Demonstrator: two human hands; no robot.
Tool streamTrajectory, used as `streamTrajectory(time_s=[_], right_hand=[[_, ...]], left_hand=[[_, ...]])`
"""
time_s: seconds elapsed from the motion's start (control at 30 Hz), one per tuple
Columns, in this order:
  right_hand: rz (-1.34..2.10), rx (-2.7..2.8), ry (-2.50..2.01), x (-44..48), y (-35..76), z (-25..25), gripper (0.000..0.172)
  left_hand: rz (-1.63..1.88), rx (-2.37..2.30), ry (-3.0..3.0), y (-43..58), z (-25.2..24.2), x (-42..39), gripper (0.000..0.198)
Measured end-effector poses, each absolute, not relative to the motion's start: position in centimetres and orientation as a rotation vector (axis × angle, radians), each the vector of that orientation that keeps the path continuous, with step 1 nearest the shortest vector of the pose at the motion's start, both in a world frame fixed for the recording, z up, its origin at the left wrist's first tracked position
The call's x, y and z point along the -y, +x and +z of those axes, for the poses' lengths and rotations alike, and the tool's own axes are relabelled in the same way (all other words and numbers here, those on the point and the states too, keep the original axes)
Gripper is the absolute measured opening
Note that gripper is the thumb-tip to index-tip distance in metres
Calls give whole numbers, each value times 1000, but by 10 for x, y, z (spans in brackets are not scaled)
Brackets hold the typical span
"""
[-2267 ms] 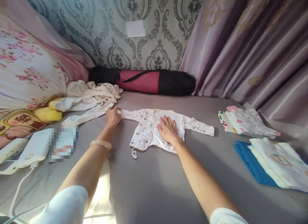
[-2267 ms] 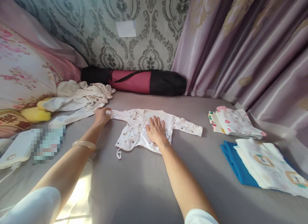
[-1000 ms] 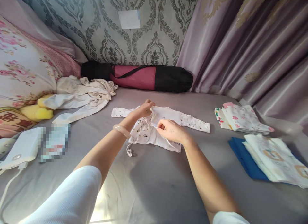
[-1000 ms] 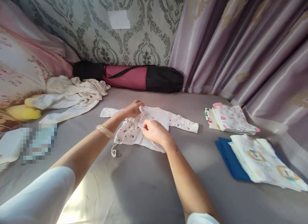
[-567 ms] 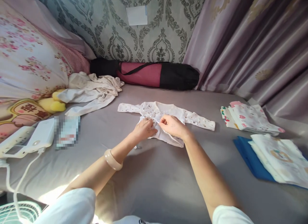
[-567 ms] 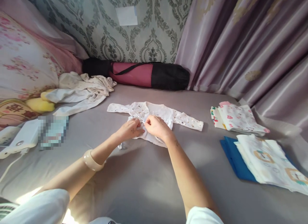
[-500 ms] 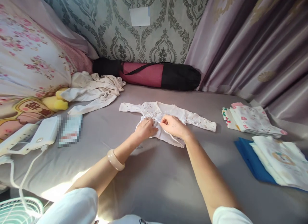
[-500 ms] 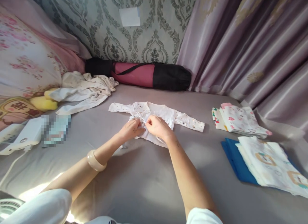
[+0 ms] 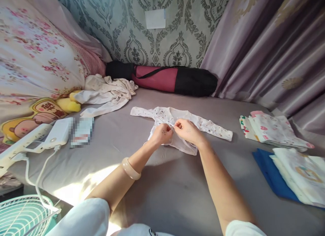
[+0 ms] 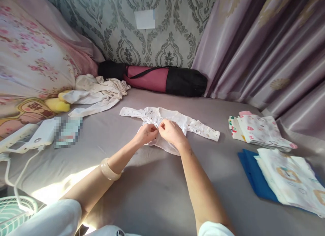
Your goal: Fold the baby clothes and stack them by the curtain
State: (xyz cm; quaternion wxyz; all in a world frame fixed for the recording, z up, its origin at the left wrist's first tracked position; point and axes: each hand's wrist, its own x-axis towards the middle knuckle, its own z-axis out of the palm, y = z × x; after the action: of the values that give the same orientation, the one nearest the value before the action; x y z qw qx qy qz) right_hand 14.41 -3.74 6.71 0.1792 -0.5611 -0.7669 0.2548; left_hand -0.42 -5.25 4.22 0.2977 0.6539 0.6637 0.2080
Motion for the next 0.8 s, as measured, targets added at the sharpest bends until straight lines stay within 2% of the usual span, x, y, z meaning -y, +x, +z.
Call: streamTrajectory(time_s=[0.27, 0.37, 0.47, 0.53, 0.67, 0.8], right_hand=[[707, 2196, -1622, 41, 141, 71, 11], [714, 2212, -1625, 42, 141, 72, 11], [735, 2229, -1622, 43, 139, 72, 11], [737, 2242, -1628, 44, 137, 71, 11], [769, 2442, -1611, 47, 132, 70, 19], [825, 2527, -1601, 42, 135, 68, 29]], left_hand=[[703, -1585, 1591, 11, 22, 58, 20], [702, -1365, 1558, 7, 24, 62, 14], [656, -1196, 1369, -9, 34, 59, 18], [708, -1272, 1326, -29, 40, 53, 24], [917, -1746, 1406, -79, 40, 42, 25], [769, -1919, 1450, -102, 29, 42, 24]])
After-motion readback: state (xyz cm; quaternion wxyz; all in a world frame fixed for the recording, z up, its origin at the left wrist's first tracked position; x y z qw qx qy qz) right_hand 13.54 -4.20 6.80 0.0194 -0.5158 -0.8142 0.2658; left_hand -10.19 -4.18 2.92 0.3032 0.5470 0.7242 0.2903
